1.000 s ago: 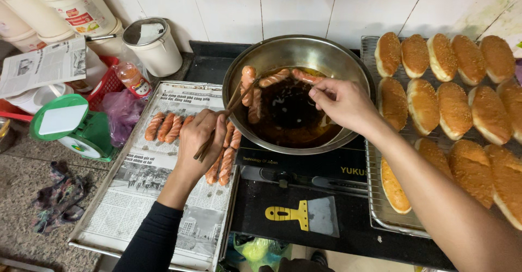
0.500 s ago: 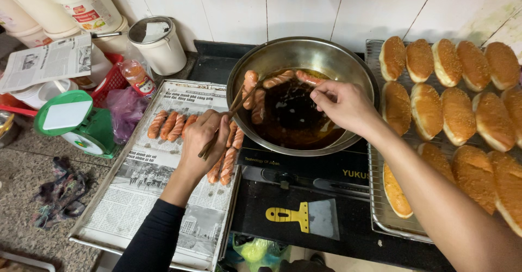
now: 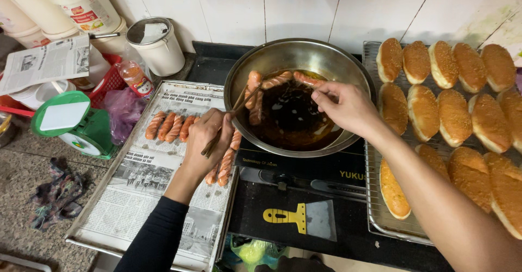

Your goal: The person fries sausages in a pan of oil, turning them with chopsticks, and transfers the cooked sausages from the pan onto newspaper.

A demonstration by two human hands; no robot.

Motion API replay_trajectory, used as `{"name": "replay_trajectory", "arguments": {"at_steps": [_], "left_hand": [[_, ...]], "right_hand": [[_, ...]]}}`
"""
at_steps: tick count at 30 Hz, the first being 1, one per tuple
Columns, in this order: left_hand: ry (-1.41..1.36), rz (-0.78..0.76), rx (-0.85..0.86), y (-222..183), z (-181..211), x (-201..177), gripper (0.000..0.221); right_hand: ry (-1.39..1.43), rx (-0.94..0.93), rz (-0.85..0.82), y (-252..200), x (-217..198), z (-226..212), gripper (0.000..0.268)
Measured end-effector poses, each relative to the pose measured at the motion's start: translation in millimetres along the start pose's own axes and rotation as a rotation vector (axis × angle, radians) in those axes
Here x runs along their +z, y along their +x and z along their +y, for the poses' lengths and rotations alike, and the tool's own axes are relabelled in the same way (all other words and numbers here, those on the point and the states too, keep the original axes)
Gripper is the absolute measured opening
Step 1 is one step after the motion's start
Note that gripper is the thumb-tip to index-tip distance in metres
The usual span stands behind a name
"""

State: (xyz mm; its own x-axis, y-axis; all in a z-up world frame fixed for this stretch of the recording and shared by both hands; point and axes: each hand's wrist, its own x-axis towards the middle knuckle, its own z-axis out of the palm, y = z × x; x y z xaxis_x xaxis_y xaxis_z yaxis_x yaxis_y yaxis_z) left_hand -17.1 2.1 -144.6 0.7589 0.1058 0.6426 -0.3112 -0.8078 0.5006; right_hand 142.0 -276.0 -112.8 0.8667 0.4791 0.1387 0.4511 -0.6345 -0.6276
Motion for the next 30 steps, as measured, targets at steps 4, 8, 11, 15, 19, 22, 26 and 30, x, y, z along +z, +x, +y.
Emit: {"name": "replay_trajectory", "arguments": {"at_steps": [4,8,11,15,19,22,26,30], "left_hand": [[0.004,-0.015,-0.014,-2,-6,0,0.017],[0.07,-0.053,0.049,-4,-6,1,0.018],[0.01,-0.006,0.042,-4,-3,6,0.016],[0.157,-0.132,0.032,2,-9,4,0.023],[0.007,-0.001,0.006,-4,1,6,0.017],[0.013,0.024,0.038,-1,0,5,0.015],[0.087,-0.033,0.084,-1,2,3,0.015],[0.038,-0.002,0.098,2,2,3,0.012]], "right_hand": [[0.003,0.021,-0.007,1,0,5,0.029],[0.03,-0.009,-0.008,1,1,10,0.028],[0.056,-0.023,-0.005,-1,2,10,0.028],[0.004,0.064,-0.054,-2,0,4,0.028],[-0.005,0.085,-0.034,-5,-3,2,0.028],[-0.026,0.095,-0.04,-6,-3,3,0.028],[0.008,0.023,-0.013,-6,-1,6,0.028],[0.008,0.056,-0.045,-7,-1,5,0.028]]}}
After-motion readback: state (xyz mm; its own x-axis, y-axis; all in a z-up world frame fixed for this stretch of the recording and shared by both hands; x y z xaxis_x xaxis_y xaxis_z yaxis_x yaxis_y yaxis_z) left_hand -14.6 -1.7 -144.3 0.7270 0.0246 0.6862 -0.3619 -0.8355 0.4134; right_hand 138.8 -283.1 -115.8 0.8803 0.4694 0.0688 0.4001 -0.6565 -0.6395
